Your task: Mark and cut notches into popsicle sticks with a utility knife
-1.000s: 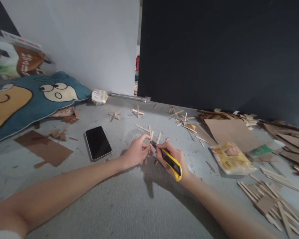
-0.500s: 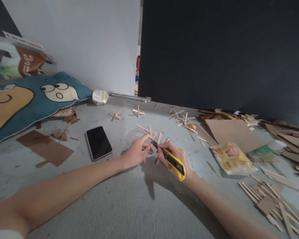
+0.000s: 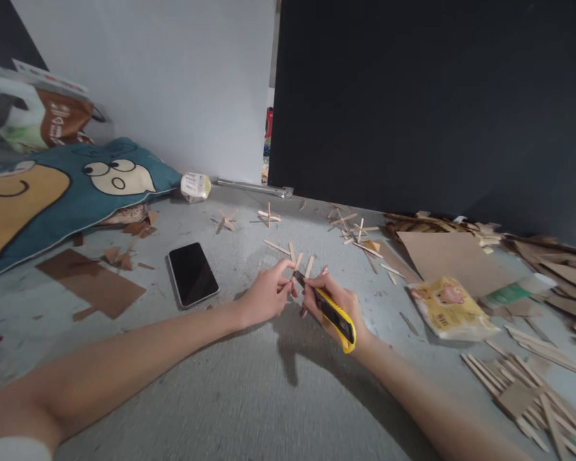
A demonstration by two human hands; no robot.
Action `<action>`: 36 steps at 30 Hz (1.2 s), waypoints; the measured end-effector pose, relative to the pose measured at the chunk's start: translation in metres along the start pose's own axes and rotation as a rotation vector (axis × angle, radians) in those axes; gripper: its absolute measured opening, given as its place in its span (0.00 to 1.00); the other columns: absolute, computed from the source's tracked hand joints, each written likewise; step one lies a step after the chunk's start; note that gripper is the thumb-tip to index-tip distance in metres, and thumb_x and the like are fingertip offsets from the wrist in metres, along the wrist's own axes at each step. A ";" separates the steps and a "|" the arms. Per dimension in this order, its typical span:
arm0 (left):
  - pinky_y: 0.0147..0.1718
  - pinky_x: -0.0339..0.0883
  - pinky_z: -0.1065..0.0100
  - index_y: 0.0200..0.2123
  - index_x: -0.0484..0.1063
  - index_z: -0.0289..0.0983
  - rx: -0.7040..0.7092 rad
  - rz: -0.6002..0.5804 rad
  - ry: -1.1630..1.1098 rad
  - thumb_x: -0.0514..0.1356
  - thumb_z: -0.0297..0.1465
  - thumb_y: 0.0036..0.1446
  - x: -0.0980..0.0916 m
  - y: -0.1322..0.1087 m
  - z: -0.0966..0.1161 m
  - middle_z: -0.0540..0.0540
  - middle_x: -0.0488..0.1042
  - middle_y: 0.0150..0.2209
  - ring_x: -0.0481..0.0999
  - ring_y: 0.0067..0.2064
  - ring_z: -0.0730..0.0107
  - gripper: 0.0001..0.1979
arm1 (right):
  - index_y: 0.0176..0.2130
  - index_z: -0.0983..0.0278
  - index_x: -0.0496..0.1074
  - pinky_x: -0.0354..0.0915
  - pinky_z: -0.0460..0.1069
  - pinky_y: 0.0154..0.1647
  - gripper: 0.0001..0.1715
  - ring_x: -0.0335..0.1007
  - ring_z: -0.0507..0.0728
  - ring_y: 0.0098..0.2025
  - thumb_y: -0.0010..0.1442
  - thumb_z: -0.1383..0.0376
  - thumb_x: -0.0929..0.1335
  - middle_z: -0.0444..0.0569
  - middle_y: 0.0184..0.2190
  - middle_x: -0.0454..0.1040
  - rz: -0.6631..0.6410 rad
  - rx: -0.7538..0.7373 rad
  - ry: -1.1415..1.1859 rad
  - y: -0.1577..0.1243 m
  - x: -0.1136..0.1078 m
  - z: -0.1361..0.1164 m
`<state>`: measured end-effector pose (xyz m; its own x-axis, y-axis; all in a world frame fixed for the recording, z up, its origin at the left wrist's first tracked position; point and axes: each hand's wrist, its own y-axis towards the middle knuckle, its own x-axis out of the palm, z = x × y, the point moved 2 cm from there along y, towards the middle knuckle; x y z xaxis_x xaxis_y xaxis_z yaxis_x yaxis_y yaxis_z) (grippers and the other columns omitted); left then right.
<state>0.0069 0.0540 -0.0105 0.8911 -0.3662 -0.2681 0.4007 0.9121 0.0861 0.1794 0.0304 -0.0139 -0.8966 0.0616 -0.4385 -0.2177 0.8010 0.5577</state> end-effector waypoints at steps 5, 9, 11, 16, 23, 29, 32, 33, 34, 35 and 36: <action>0.14 0.56 0.77 0.47 0.64 0.39 -0.005 0.000 -0.002 0.56 0.29 0.65 0.001 0.000 0.000 0.53 0.75 0.26 0.64 0.15 0.79 0.09 | 0.41 0.59 0.68 0.69 0.44 0.23 0.04 0.75 0.52 0.19 0.67 0.62 0.67 0.42 0.24 0.77 -0.027 0.024 0.068 0.000 -0.001 0.002; 0.14 0.57 0.77 0.49 0.63 0.40 -0.023 0.000 -0.026 0.57 0.29 0.64 0.001 0.002 -0.006 0.54 0.76 0.27 0.65 0.14 0.78 0.10 | 0.40 0.59 0.69 0.68 0.43 0.21 0.04 0.75 0.51 0.19 0.67 0.62 0.67 0.42 0.22 0.77 -0.008 0.000 0.017 -0.001 0.000 0.001; 0.14 0.58 0.76 0.49 0.62 0.40 -0.031 -0.007 -0.024 0.58 0.30 0.64 0.001 0.002 -0.009 0.55 0.76 0.26 0.66 0.14 0.77 0.12 | 0.40 0.60 0.69 0.68 0.43 0.21 0.04 0.74 0.51 0.19 0.67 0.62 0.67 0.42 0.23 0.77 -0.013 -0.011 -0.008 -0.002 0.002 0.000; 0.15 0.59 0.76 0.49 0.61 0.40 -0.015 -0.020 0.005 0.57 0.30 0.65 0.001 0.002 -0.011 0.55 0.74 0.25 0.66 0.14 0.77 0.10 | 0.39 0.59 0.68 0.67 0.43 0.22 0.04 0.73 0.51 0.19 0.67 0.61 0.67 0.42 0.23 0.76 -0.002 -0.025 -0.034 -0.001 0.002 -0.004; 0.15 0.58 0.77 0.49 0.62 0.40 0.019 -0.010 0.035 0.55 0.28 0.66 0.001 0.001 -0.008 0.54 0.75 0.25 0.66 0.15 0.78 0.09 | 0.39 0.59 0.68 0.67 0.43 0.21 0.07 0.73 0.51 0.19 0.68 0.59 0.66 0.43 0.23 0.76 -0.019 -0.006 -0.035 0.000 -0.001 -0.004; 0.15 0.59 0.77 0.50 0.62 0.40 -0.017 -0.027 -0.018 0.56 0.30 0.66 0.001 0.001 -0.008 0.53 0.76 0.28 0.65 0.15 0.78 0.10 | 0.39 0.58 0.67 0.68 0.44 0.22 0.04 0.76 0.52 0.20 0.67 0.61 0.68 0.42 0.24 0.77 -0.014 0.010 0.033 -0.001 -0.002 -0.005; 0.15 0.60 0.76 0.51 0.62 0.40 -0.017 -0.006 -0.039 0.56 0.31 0.66 0.001 0.002 -0.008 0.53 0.77 0.28 0.66 0.15 0.78 0.11 | 0.40 0.59 0.68 0.68 0.44 0.22 0.05 0.76 0.52 0.19 0.67 0.60 0.67 0.42 0.23 0.78 -0.003 0.030 0.039 0.001 -0.003 -0.008; 0.15 0.60 0.76 0.52 0.62 0.40 -0.018 0.000 -0.040 0.57 0.31 0.66 0.002 0.002 -0.008 0.53 0.77 0.29 0.66 0.15 0.78 0.12 | 0.40 0.59 0.69 0.68 0.44 0.22 0.05 0.75 0.52 0.19 0.67 0.60 0.67 0.42 0.23 0.77 0.006 0.037 0.019 0.001 -0.004 -0.009; 0.15 0.60 0.76 0.53 0.63 0.40 -0.020 0.001 -0.036 0.57 0.31 0.66 0.002 0.003 -0.008 0.53 0.77 0.29 0.67 0.15 0.78 0.13 | 0.40 0.59 0.70 0.67 0.44 0.22 0.06 0.74 0.52 0.19 0.68 0.59 0.67 0.42 0.23 0.77 0.012 0.040 -0.004 0.003 -0.005 -0.011; 0.15 0.60 0.75 0.53 0.63 0.40 -0.026 -0.004 -0.027 0.57 0.31 0.66 0.002 0.003 -0.008 0.52 0.77 0.29 0.67 0.15 0.77 0.13 | 0.40 0.60 0.70 0.67 0.43 0.21 0.08 0.73 0.51 0.18 0.68 0.58 0.68 0.42 0.23 0.77 0.016 0.038 -0.026 0.004 -0.007 -0.012; 0.15 0.60 0.75 0.54 0.64 0.40 -0.035 -0.013 -0.017 0.57 0.32 0.66 0.002 0.004 -0.008 0.52 0.77 0.29 0.67 0.14 0.77 0.14 | 0.39 0.60 0.71 0.66 0.43 0.21 0.09 0.72 0.51 0.18 0.68 0.57 0.68 0.42 0.22 0.76 0.019 0.032 -0.043 0.005 -0.008 -0.015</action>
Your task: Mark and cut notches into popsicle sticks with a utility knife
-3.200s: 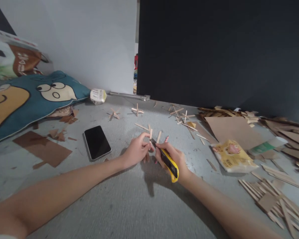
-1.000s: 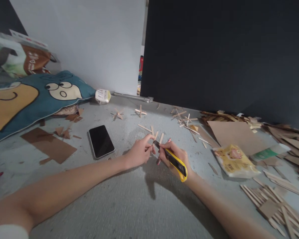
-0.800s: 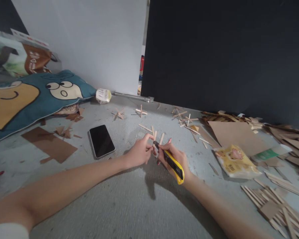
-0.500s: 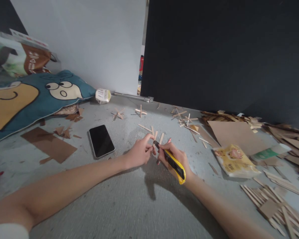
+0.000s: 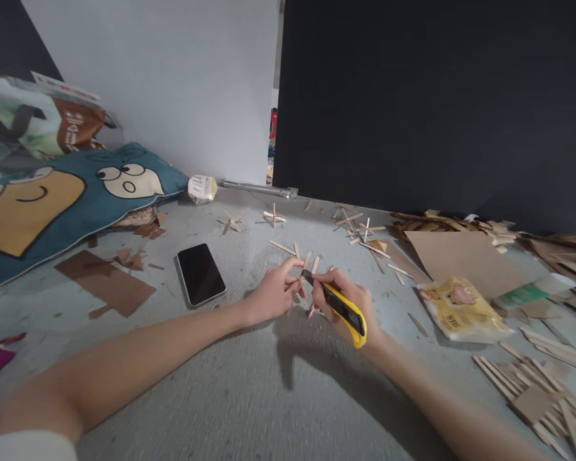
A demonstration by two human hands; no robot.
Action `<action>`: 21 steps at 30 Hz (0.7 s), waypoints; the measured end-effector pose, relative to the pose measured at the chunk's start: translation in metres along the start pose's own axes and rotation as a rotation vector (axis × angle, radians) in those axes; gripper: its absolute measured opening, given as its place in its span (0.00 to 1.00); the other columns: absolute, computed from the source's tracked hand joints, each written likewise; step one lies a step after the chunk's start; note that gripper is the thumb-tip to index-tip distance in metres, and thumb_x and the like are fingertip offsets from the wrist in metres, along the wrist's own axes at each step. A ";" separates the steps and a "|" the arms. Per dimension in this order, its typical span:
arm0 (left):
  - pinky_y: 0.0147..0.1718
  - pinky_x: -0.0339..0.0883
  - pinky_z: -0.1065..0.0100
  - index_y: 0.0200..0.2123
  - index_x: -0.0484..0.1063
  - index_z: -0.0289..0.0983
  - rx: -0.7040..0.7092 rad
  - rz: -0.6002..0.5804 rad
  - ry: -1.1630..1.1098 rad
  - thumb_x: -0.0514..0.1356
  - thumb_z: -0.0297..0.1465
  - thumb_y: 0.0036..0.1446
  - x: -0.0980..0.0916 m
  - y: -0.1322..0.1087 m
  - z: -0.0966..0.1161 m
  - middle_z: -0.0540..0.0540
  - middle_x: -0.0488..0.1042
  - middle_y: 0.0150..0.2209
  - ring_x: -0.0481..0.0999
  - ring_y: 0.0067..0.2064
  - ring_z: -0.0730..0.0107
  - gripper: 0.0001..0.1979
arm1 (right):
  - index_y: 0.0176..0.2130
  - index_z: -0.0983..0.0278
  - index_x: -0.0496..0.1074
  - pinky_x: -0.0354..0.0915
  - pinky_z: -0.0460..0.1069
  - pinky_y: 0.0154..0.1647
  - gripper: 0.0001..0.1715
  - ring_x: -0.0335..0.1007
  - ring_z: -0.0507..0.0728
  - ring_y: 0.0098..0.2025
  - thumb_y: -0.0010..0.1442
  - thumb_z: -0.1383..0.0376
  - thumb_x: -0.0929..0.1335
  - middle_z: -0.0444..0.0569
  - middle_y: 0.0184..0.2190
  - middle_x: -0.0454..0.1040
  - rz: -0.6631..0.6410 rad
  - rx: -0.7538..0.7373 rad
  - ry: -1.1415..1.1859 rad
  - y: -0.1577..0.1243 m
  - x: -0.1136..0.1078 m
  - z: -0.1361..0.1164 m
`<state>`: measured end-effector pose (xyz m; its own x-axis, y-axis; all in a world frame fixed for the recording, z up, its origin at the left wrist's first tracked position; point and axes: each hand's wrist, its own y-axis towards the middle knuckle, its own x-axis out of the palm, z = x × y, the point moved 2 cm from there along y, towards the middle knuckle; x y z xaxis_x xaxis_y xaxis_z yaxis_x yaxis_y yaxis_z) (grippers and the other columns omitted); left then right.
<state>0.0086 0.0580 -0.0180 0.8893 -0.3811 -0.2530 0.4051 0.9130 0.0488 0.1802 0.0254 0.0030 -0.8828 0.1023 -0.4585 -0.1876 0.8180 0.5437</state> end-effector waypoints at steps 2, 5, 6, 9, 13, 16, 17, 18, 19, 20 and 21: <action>0.14 0.59 0.75 0.56 0.64 0.40 -0.018 -0.018 0.016 0.57 0.33 0.67 0.000 0.000 -0.001 0.52 0.76 0.30 0.67 0.14 0.77 0.16 | 0.39 0.60 0.72 0.66 0.44 0.21 0.11 0.71 0.51 0.17 0.68 0.56 0.68 0.42 0.20 0.75 0.000 -0.008 -0.019 0.003 -0.004 -0.004; 0.14 0.58 0.76 0.58 0.64 0.41 -0.011 -0.042 0.036 0.55 0.31 0.68 0.000 0.000 -0.001 0.52 0.76 0.31 0.67 0.15 0.78 0.16 | 0.40 0.61 0.74 0.65 0.44 0.20 0.12 0.69 0.50 0.15 0.68 0.55 0.68 0.40 0.17 0.73 -0.002 0.011 0.011 0.006 -0.009 -0.010; 0.14 0.58 0.77 0.59 0.64 0.41 -0.002 -0.047 0.045 0.54 0.31 0.68 0.000 0.000 -0.001 0.52 0.75 0.31 0.67 0.15 0.79 0.17 | 0.39 0.61 0.74 0.65 0.44 0.20 0.12 0.68 0.50 0.15 0.68 0.55 0.68 0.40 0.17 0.73 -0.003 0.023 0.031 0.006 -0.011 -0.012; 0.15 0.59 0.78 0.60 0.65 0.42 0.011 -0.057 0.071 0.52 0.30 0.69 0.001 -0.002 0.001 0.52 0.75 0.31 0.65 0.15 0.80 0.17 | 0.37 0.62 0.74 0.64 0.44 0.18 0.13 0.67 0.50 0.14 0.67 0.55 0.69 0.40 0.16 0.73 -0.003 0.092 0.111 0.008 -0.012 -0.016; 0.16 0.60 0.78 0.60 0.67 0.43 0.025 -0.065 0.127 0.52 0.30 0.69 0.002 -0.005 0.006 0.52 0.75 0.30 0.64 0.16 0.80 0.18 | 0.32 0.63 0.72 0.62 0.44 0.13 0.14 0.66 0.51 0.13 0.63 0.55 0.71 0.42 0.16 0.72 0.041 0.267 0.262 0.014 -0.019 -0.020; 0.16 0.60 0.77 0.60 0.67 0.41 0.005 -0.057 0.154 0.52 0.30 0.70 0.001 -0.004 0.008 0.51 0.75 0.30 0.66 0.16 0.79 0.18 | 0.31 0.61 0.70 0.60 0.44 0.10 0.13 0.66 0.51 0.12 0.62 0.56 0.71 0.41 0.17 0.73 0.133 0.328 0.356 0.024 -0.033 -0.028; 0.16 0.60 0.76 0.60 0.67 0.40 -0.007 -0.053 0.145 0.52 0.30 0.70 0.001 -0.003 0.008 0.51 0.76 0.30 0.67 0.15 0.79 0.18 | 0.32 0.61 0.70 0.60 0.44 0.10 0.12 0.65 0.51 0.12 0.62 0.56 0.71 0.41 0.18 0.73 0.176 0.304 0.357 0.026 -0.038 -0.030; 0.16 0.60 0.76 0.61 0.66 0.39 -0.016 -0.051 0.125 0.52 0.30 0.70 0.000 -0.002 0.007 0.50 0.76 0.30 0.67 0.15 0.78 0.18 | 0.33 0.61 0.70 0.60 0.45 0.11 0.12 0.65 0.51 0.12 0.63 0.56 0.71 0.41 0.19 0.74 0.220 0.264 0.350 0.028 -0.043 -0.032; 0.16 0.59 0.76 0.61 0.65 0.38 -0.022 -0.051 0.098 0.53 0.30 0.70 -0.001 -0.001 0.006 0.50 0.77 0.30 0.67 0.15 0.78 0.18 | 0.34 0.61 0.70 0.61 0.45 0.12 0.12 0.66 0.50 0.13 0.64 0.56 0.71 0.42 0.20 0.74 0.257 0.219 0.336 0.029 -0.046 -0.032; 0.16 0.60 0.76 0.61 0.65 0.38 -0.022 -0.054 0.066 0.54 0.31 0.70 -0.002 0.000 0.005 0.50 0.78 0.31 0.67 0.15 0.78 0.18 | 0.35 0.61 0.70 0.62 0.45 0.13 0.12 0.67 0.51 0.14 0.65 0.55 0.70 0.42 0.21 0.75 0.285 0.176 0.314 0.029 -0.046 -0.030; 0.16 0.60 0.76 0.61 0.64 0.38 -0.020 -0.057 0.031 0.55 0.32 0.69 -0.003 0.001 0.004 0.49 0.79 0.31 0.67 0.15 0.79 0.19 | 0.36 0.60 0.70 0.64 0.46 0.15 0.13 0.68 0.51 0.15 0.66 0.54 0.69 0.43 0.21 0.75 0.301 0.137 0.286 0.027 -0.045 -0.025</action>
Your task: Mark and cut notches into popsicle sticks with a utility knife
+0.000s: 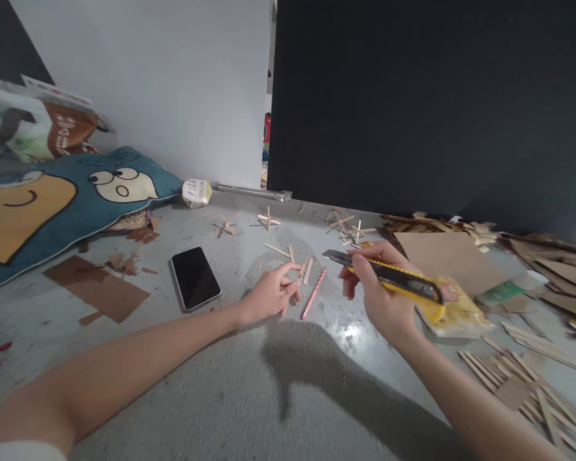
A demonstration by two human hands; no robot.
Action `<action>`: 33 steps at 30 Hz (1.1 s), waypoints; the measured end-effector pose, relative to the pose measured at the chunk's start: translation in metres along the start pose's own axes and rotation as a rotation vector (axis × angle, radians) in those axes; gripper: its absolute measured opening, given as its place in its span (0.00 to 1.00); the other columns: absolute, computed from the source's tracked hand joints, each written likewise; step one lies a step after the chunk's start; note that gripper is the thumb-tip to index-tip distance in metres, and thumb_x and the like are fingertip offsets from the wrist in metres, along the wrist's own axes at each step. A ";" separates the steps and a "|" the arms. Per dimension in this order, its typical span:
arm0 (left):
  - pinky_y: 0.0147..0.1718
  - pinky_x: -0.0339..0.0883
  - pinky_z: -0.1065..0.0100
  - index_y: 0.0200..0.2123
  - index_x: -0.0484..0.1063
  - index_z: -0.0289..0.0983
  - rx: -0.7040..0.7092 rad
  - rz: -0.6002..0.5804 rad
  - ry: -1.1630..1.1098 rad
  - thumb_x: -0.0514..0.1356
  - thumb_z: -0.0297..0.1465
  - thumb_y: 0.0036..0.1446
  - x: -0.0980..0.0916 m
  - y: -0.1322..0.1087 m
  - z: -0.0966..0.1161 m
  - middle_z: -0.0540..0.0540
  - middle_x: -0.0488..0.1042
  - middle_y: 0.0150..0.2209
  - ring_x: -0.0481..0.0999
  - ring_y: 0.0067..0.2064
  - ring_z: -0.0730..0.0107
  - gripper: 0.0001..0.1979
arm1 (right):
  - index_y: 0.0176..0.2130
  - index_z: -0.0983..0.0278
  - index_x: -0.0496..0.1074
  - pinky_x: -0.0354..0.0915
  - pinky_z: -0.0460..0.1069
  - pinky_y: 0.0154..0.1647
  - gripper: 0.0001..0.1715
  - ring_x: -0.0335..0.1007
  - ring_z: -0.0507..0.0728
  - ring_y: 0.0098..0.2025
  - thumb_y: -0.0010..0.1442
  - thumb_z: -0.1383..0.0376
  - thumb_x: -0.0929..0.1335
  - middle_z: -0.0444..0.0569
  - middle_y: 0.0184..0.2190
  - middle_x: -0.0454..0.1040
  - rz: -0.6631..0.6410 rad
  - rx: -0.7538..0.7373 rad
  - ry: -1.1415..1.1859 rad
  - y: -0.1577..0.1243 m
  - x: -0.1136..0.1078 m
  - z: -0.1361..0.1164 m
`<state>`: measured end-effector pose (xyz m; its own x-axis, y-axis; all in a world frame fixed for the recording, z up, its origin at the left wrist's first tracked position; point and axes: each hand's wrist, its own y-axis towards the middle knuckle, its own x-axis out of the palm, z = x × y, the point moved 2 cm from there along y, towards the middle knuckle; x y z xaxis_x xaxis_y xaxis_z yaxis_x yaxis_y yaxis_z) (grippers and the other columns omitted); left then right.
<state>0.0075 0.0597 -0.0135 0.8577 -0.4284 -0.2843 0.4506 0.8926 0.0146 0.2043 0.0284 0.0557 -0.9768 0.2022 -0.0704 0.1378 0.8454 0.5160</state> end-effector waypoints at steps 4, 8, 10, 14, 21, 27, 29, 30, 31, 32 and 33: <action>0.16 0.61 0.76 0.61 0.61 0.36 0.016 0.010 -0.135 0.59 0.40 0.68 -0.002 0.004 -0.003 0.48 0.79 0.32 0.68 0.16 0.78 0.24 | 0.42 0.60 0.71 0.70 0.48 0.24 0.15 0.74 0.53 0.21 0.69 0.52 0.67 0.43 0.23 0.76 0.005 -0.127 -0.141 -0.016 0.003 0.040; 0.14 0.59 0.76 0.60 0.61 0.35 0.017 0.034 -0.200 0.61 0.44 0.66 -0.003 0.005 -0.002 0.49 0.80 0.31 0.68 0.15 0.78 0.27 | 0.50 0.60 0.72 0.73 0.49 0.31 0.16 0.79 0.55 0.28 0.69 0.53 0.67 0.46 0.31 0.81 -0.127 -0.150 -0.304 -0.029 0.009 0.069; 0.13 0.59 0.76 0.59 0.61 0.35 0.018 0.038 -0.207 0.62 0.44 0.66 -0.003 0.004 -0.002 0.49 0.80 0.31 0.68 0.15 0.78 0.27 | 0.52 0.59 0.70 0.74 0.49 0.32 0.15 0.81 0.56 0.29 0.69 0.55 0.67 0.47 0.33 0.81 -0.187 -0.135 -0.302 -0.032 0.010 0.073; 0.13 0.59 0.76 0.59 0.60 0.36 0.023 0.039 -0.215 0.62 0.45 0.65 -0.002 0.004 -0.001 0.49 0.79 0.31 0.69 0.15 0.78 0.27 | 0.50 0.58 0.66 0.76 0.50 0.33 0.14 0.81 0.58 0.32 0.68 0.56 0.68 0.47 0.33 0.81 -0.236 -0.130 -0.146 -0.031 0.012 0.075; 0.14 0.59 0.75 0.58 0.62 0.36 0.005 0.045 -0.210 0.62 0.43 0.65 -0.002 0.004 0.000 0.49 0.79 0.31 0.68 0.16 0.78 0.25 | 0.47 0.60 0.71 0.71 0.48 0.28 0.14 0.75 0.54 0.25 0.66 0.55 0.71 0.46 0.30 0.80 -0.107 -0.050 -0.156 -0.029 0.007 0.090; 0.15 0.56 0.74 0.59 0.62 0.36 -0.040 0.062 -0.093 0.57 0.40 0.68 -0.002 -0.001 0.003 0.55 0.73 0.22 0.63 0.13 0.77 0.22 | 0.45 0.61 0.75 0.70 0.49 0.27 0.18 0.72 0.53 0.23 0.65 0.51 0.72 0.46 0.28 0.80 -0.007 0.017 -0.117 -0.023 0.006 0.090; 0.17 0.55 0.73 0.60 0.62 0.36 -0.024 0.043 0.018 0.56 0.38 0.69 -0.001 -0.003 0.004 0.57 0.69 0.19 0.62 0.15 0.76 0.21 | 0.44 0.61 0.75 0.69 0.48 0.27 0.17 0.72 0.53 0.22 0.66 0.51 0.72 0.45 0.28 0.80 -0.003 0.046 -0.072 -0.021 0.006 0.086; 0.18 0.54 0.73 0.60 0.63 0.36 -0.003 0.028 0.078 0.55 0.38 0.69 0.000 -0.005 0.005 0.58 0.67 0.18 0.62 0.16 0.75 0.20 | 0.43 0.61 0.75 0.69 0.48 0.26 0.17 0.71 0.52 0.22 0.66 0.50 0.72 0.45 0.28 0.80 -0.004 0.056 -0.045 -0.020 0.007 0.083; 0.19 0.53 0.72 0.59 0.64 0.37 0.021 0.013 0.137 0.55 0.38 0.69 0.000 -0.006 0.006 0.58 0.66 0.17 0.62 0.16 0.74 0.19 | 0.43 0.61 0.75 0.68 0.48 0.25 0.17 0.70 0.52 0.21 0.66 0.50 0.71 0.44 0.27 0.79 -0.006 0.063 -0.019 -0.019 0.008 0.081; 0.20 0.52 0.72 0.59 0.65 0.37 0.043 -0.001 0.191 0.54 0.38 0.70 0.001 -0.006 0.007 0.59 0.64 0.17 0.60 0.17 0.74 0.18 | 0.42 0.60 0.74 0.67 0.47 0.24 0.17 0.69 0.51 0.21 0.66 0.50 0.71 0.44 0.27 0.79 -0.006 0.066 0.002 -0.018 0.008 0.079; 0.21 0.51 0.71 0.58 0.65 0.38 0.061 -0.015 0.237 0.53 0.38 0.70 0.002 -0.007 0.008 0.59 0.62 0.16 0.59 0.17 0.74 0.17 | 0.41 0.60 0.74 0.67 0.47 0.23 0.17 0.69 0.51 0.20 0.66 0.50 0.71 0.44 0.27 0.79 -0.003 0.067 0.015 -0.017 0.009 0.077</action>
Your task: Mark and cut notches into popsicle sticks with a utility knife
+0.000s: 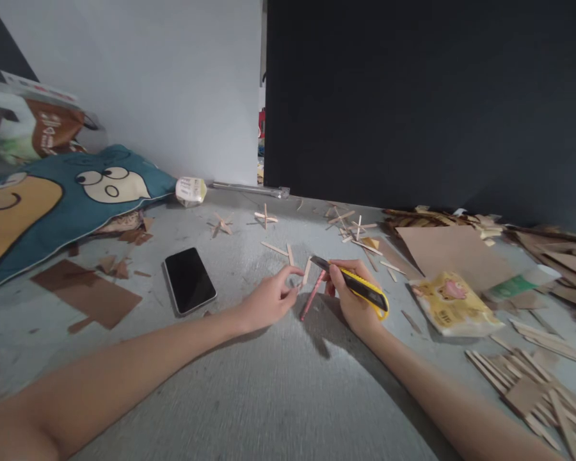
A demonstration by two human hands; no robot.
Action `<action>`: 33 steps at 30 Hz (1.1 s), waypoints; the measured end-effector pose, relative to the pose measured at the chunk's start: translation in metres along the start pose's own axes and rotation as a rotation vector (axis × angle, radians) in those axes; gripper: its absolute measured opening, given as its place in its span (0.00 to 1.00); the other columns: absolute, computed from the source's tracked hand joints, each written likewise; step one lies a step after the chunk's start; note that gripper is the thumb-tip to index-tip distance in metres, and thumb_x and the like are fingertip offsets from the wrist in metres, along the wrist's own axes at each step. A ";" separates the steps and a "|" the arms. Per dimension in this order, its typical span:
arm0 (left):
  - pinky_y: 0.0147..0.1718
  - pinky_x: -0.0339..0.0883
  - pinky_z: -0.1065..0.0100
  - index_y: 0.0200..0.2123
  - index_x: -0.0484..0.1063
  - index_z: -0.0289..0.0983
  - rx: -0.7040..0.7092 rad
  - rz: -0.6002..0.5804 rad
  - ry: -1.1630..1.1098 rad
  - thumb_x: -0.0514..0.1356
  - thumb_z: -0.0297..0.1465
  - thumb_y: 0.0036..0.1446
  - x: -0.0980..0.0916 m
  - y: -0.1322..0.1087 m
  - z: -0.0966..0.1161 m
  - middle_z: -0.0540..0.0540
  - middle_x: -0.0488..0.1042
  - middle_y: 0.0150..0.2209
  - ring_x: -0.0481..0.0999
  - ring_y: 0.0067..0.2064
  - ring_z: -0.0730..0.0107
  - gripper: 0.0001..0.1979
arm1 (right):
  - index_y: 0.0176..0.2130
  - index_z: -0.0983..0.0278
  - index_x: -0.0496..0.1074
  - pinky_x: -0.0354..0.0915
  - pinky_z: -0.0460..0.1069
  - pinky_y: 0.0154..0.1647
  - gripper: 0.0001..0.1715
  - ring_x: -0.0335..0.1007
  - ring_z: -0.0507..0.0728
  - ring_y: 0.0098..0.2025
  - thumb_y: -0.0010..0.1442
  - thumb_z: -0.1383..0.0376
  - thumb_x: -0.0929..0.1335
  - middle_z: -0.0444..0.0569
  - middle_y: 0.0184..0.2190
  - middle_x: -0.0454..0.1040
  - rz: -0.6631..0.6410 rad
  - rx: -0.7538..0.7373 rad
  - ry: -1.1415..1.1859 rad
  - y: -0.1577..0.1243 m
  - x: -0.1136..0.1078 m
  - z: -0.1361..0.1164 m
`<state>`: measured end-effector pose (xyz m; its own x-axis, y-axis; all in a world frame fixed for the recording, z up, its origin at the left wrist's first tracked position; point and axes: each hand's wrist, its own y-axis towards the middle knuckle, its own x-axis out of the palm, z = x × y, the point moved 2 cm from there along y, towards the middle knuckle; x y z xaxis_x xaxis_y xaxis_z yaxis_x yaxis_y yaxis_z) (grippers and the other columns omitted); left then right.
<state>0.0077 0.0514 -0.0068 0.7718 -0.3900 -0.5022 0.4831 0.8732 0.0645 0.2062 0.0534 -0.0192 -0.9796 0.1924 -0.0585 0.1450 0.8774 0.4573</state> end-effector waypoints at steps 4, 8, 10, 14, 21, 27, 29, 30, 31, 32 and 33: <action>0.24 0.53 0.69 0.56 0.67 0.39 0.037 -0.054 0.158 0.51 0.37 0.72 0.002 -0.001 0.003 0.58 0.64 0.17 0.61 0.18 0.72 0.15 | 0.40 0.60 0.74 0.66 0.47 0.22 0.16 0.69 0.51 0.20 0.66 0.50 0.71 0.43 0.25 0.78 0.007 0.007 -0.005 0.000 0.000 -0.002; 0.31 0.62 0.65 0.56 0.69 0.40 0.090 -0.038 0.342 0.52 0.36 0.72 0.003 -0.001 0.004 0.53 0.72 0.22 0.70 0.24 0.67 0.15 | 0.42 0.60 0.74 0.67 0.47 0.23 0.15 0.70 0.51 0.21 0.66 0.51 0.72 0.44 0.27 0.79 -0.008 0.005 -0.002 0.000 -0.001 0.001; 0.36 0.66 0.62 0.56 0.70 0.39 0.130 -0.012 0.397 0.53 0.33 0.70 0.004 -0.001 0.005 0.51 0.73 0.24 0.74 0.29 0.63 0.15 | 0.42 0.60 0.74 0.67 0.47 0.24 0.15 0.69 0.51 0.21 0.66 0.51 0.72 0.44 0.27 0.79 -0.010 0.005 0.005 0.000 -0.001 0.002; 0.41 0.69 0.59 0.53 0.72 0.37 0.180 0.084 0.395 0.56 0.28 0.65 0.004 -0.001 0.004 0.48 0.72 0.29 0.74 0.36 0.60 0.15 | 0.41 0.61 0.73 0.66 0.46 0.23 0.16 0.69 0.51 0.21 0.65 0.50 0.72 0.44 0.27 0.79 -0.009 0.034 0.034 0.000 0.000 0.000; 0.58 0.65 0.51 0.49 0.76 0.42 0.252 0.153 0.301 0.58 0.21 0.54 -0.005 0.009 -0.007 0.44 0.78 0.50 0.73 0.56 0.55 0.20 | 0.35 0.60 0.69 0.63 0.46 0.17 0.22 0.67 0.51 0.17 0.64 0.45 0.71 0.41 0.22 0.75 0.017 0.129 0.097 0.004 -0.001 -0.001; 0.63 0.56 0.39 0.53 0.77 0.44 0.240 -0.077 0.404 0.60 0.28 0.59 -0.007 0.010 -0.004 0.42 0.75 0.60 0.65 0.66 0.46 0.18 | 0.34 0.61 0.69 0.59 0.46 0.13 0.25 0.64 0.50 0.14 0.62 0.42 0.72 0.40 0.19 0.73 0.094 0.150 0.160 0.010 -0.003 0.000; 0.63 0.55 0.39 0.54 0.77 0.43 0.236 -0.080 0.399 0.59 0.28 0.61 -0.009 0.009 -0.001 0.41 0.74 0.61 0.65 0.66 0.47 0.19 | 0.34 0.61 0.69 0.59 0.46 0.13 0.25 0.64 0.50 0.13 0.62 0.42 0.72 0.40 0.19 0.72 0.104 0.160 0.160 0.011 -0.003 0.001; 0.63 0.55 0.39 0.55 0.76 0.43 0.241 -0.084 0.400 0.59 0.28 0.61 -0.009 0.009 0.000 0.41 0.74 0.61 0.65 0.67 0.48 0.19 | 0.34 0.61 0.69 0.58 0.46 0.13 0.25 0.64 0.50 0.13 0.62 0.43 0.72 0.39 0.19 0.72 0.105 0.162 0.162 0.011 -0.003 0.001; 0.64 0.54 0.39 0.56 0.76 0.43 0.247 -0.094 0.406 0.59 0.29 0.62 -0.009 0.008 0.000 0.41 0.73 0.62 0.65 0.67 0.48 0.20 | 0.34 0.61 0.69 0.58 0.46 0.13 0.25 0.64 0.50 0.13 0.62 0.43 0.72 0.39 0.19 0.72 0.104 0.163 0.167 0.011 -0.003 0.001; 0.64 0.54 0.39 0.57 0.76 0.43 0.254 -0.109 0.419 0.59 0.30 0.62 -0.009 0.008 0.001 0.41 0.72 0.63 0.64 0.68 0.47 0.20 | 0.34 0.60 0.69 0.58 0.46 0.13 0.24 0.64 0.50 0.13 0.62 0.43 0.72 0.39 0.19 0.72 0.101 0.161 0.172 0.011 -0.003 0.002; 0.65 0.53 0.39 0.57 0.75 0.44 0.259 -0.125 0.435 0.60 0.31 0.62 -0.009 0.008 0.001 0.41 0.71 0.64 0.63 0.69 0.47 0.20 | 0.35 0.60 0.69 0.59 0.46 0.13 0.24 0.64 0.50 0.14 0.63 0.43 0.72 0.39 0.19 0.72 0.096 0.159 0.176 0.011 -0.003 0.002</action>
<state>0.0054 0.0617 -0.0013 0.4851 -0.2808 -0.8281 0.6893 0.7055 0.1646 0.2111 0.0634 -0.0160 -0.9674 0.2110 0.1403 0.2451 0.9195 0.3075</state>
